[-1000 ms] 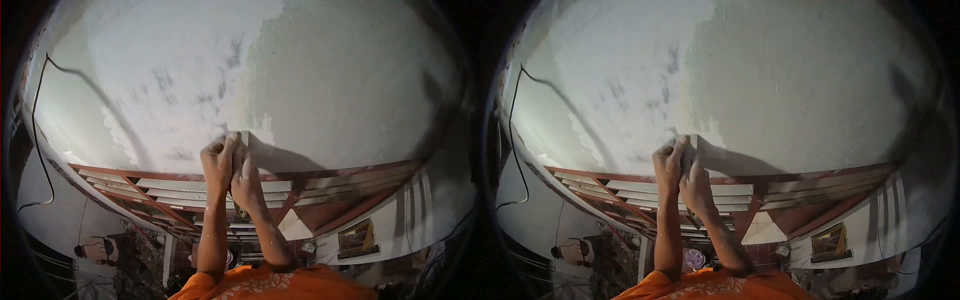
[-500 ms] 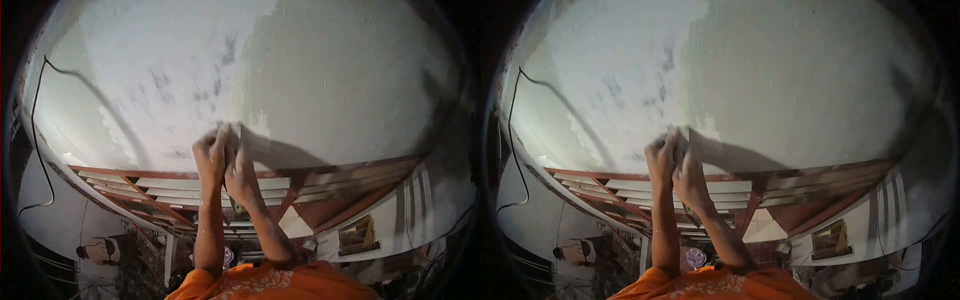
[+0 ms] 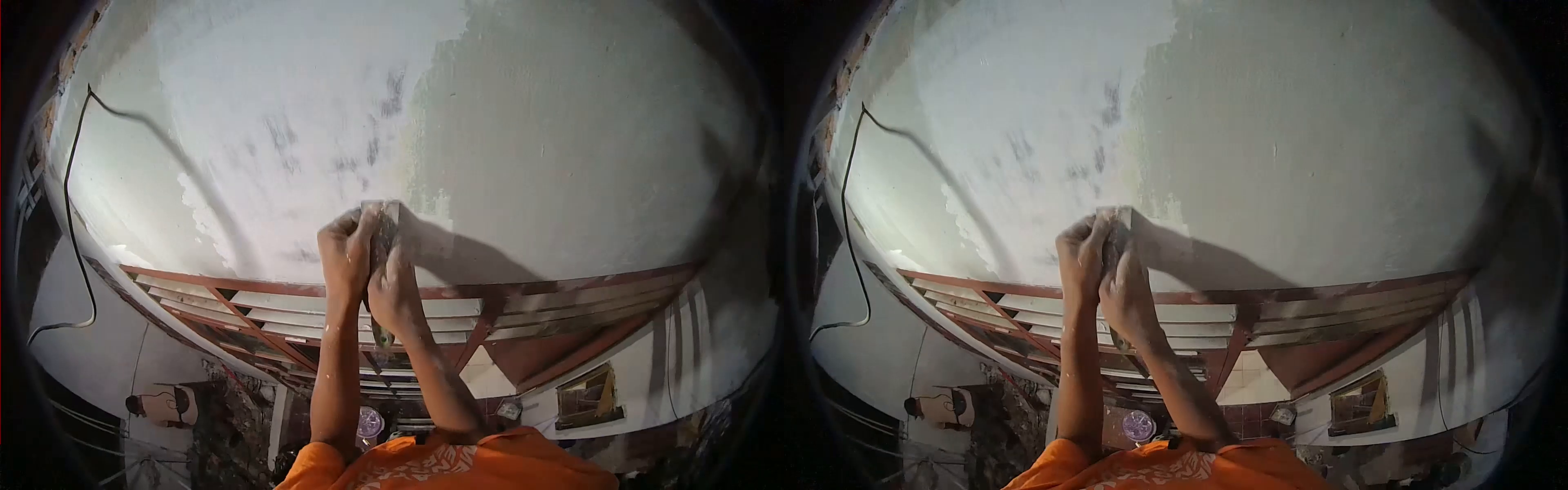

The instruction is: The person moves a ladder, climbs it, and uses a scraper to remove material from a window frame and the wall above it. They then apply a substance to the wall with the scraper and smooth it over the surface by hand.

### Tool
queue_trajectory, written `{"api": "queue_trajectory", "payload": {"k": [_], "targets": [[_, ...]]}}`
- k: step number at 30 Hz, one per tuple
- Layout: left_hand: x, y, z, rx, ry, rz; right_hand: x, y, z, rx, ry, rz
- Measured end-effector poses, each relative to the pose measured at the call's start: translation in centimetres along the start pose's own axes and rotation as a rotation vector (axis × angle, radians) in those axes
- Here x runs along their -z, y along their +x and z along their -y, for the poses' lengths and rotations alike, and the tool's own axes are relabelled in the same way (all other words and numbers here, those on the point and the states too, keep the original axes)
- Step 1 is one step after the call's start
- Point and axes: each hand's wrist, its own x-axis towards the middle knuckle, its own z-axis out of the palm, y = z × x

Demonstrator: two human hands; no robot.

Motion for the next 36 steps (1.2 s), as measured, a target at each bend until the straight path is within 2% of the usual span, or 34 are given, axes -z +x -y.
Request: {"api": "queue_trajectory", "payload": {"k": [2,6,8,10,12,14,15,16,19,22,24,26,27,30,32,33,34,36], "targets": [[0.1,1.1,-0.6,-0.107,0.056,0.014,-0.1,1.0,0.6,0.014,-0.018,0.011],[0.1,0.4,-0.6,-0.086,0.13,-0.019,0.0,0.5,1.0,0.013,0.108,-0.034],[0.3,-0.6,0.6,-0.081,0.136,-0.04,0.1,-0.3,-0.1,-0.009,0.107,0.03],[1.2,-1.3,2.1,-0.038,0.189,-0.034,-0.1,-1.5,-0.5,-0.123,0.222,0.069],[1.0,-0.9,2.3,-0.018,0.106,-0.037,-0.2,-1.4,-0.5,-0.14,0.108,0.091],[0.6,-0.3,1.0,0.011,0.025,-0.038,-0.5,-0.3,0.4,0.066,0.122,-0.061],[0.4,0.2,-0.2,-0.044,0.079,-0.043,-0.6,0.5,0.4,0.015,0.106,-0.004],[0.3,0.8,-1.4,-0.103,0.131,-0.05,-0.9,1.3,0.7,0.048,0.101,-0.073],[0.0,2.5,-4.2,-0.131,0.097,-0.018,0.5,3.0,4.4,-0.011,0.088,-0.032],[0.5,2.3,-3.1,-0.139,0.117,-0.013,0.0,3.2,3.7,0.035,0.134,-0.047],[1.2,1.4,-0.8,-0.151,0.144,0.008,-0.7,1.3,2.5,-0.018,0.25,-0.067],[1.2,0.3,0.3,-0.052,0.102,-0.004,-0.7,0.4,1.6,-0.018,0.25,-0.026],[1.3,0.4,0.6,-0.073,0.136,0.0,-0.8,0.5,1.0,0.026,0.242,-0.018],[0.7,1.6,-2.5,-0.184,0.197,0.027,-0.3,2.0,2.4,0.126,0.1,-0.083],[0.0,3.5,-4.4,-0.227,0.2,0.019,0.6,4.1,4.0,0.098,0.125,-0.035],[-0.5,3.6,-5.8,-0.243,0.162,0.024,0.6,4.4,5.3,0.06,0.099,-0.14],[-0.8,3.5,-6.7,-0.257,0.125,0.03,0.8,4.6,5.7,0.057,0.098,-0.143],[-0.5,3.4,-5.7,-0.252,0.171,0.014,1.3,4.8,6.0,-0.003,0.243,-0.084]]}}
